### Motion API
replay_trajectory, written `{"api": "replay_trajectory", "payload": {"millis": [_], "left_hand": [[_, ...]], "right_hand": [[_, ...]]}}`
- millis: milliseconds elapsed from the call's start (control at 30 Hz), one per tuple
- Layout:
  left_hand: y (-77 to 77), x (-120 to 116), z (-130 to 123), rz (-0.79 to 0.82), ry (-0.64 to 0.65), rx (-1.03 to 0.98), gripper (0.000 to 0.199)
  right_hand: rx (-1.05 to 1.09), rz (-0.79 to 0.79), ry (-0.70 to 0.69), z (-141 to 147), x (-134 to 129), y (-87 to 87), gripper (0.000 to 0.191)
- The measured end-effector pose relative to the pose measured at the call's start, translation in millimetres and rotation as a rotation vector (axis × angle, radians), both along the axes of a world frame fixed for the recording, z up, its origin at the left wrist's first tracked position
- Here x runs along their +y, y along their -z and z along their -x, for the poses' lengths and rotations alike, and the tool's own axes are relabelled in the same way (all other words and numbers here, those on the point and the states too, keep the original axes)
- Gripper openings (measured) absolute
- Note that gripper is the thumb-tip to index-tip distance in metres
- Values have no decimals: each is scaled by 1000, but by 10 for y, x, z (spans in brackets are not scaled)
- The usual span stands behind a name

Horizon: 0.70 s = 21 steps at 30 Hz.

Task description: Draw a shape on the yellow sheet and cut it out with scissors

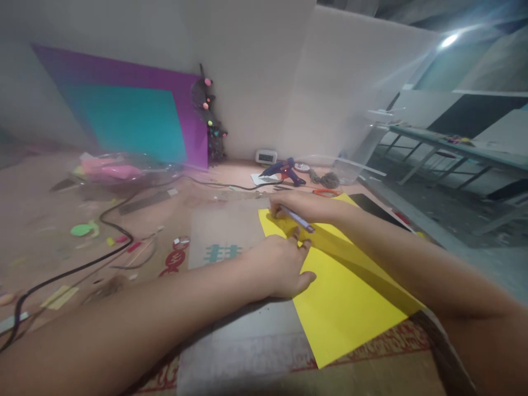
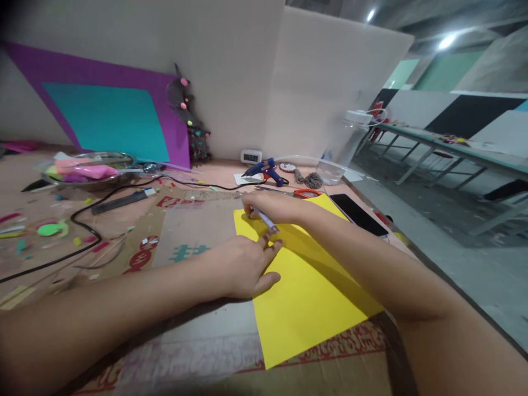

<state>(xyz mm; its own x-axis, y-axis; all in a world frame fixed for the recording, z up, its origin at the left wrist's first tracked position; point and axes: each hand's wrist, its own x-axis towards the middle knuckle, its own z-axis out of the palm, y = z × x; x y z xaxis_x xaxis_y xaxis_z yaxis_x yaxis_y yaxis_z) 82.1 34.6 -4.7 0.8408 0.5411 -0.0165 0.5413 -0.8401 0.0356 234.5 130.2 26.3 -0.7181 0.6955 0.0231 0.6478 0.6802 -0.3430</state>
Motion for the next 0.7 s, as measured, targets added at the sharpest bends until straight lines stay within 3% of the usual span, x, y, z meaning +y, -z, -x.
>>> {"api": "replay_trajectory", "payload": {"millis": [133, 300, 467, 600, 700], "left_hand": [[-14, 0, -16, 12, 9, -5, 72], [2, 8, 6, -1, -24, 3, 73], [6, 48, 76, -6, 22, -13, 76], [-64, 123, 89, -9, 52, -56, 61], [-99, 358, 117, 0, -88, -176, 42]], "right_hand": [[56, -94, -7, 64, 47, 95, 13], [391, -113, 116, 189, 151, 337, 6], [689, 1, 346, -259, 94, 316, 15], [1105, 422, 492, -537, 45, 409, 30], [1252, 541, 516, -548, 69, 510, 34]]}}
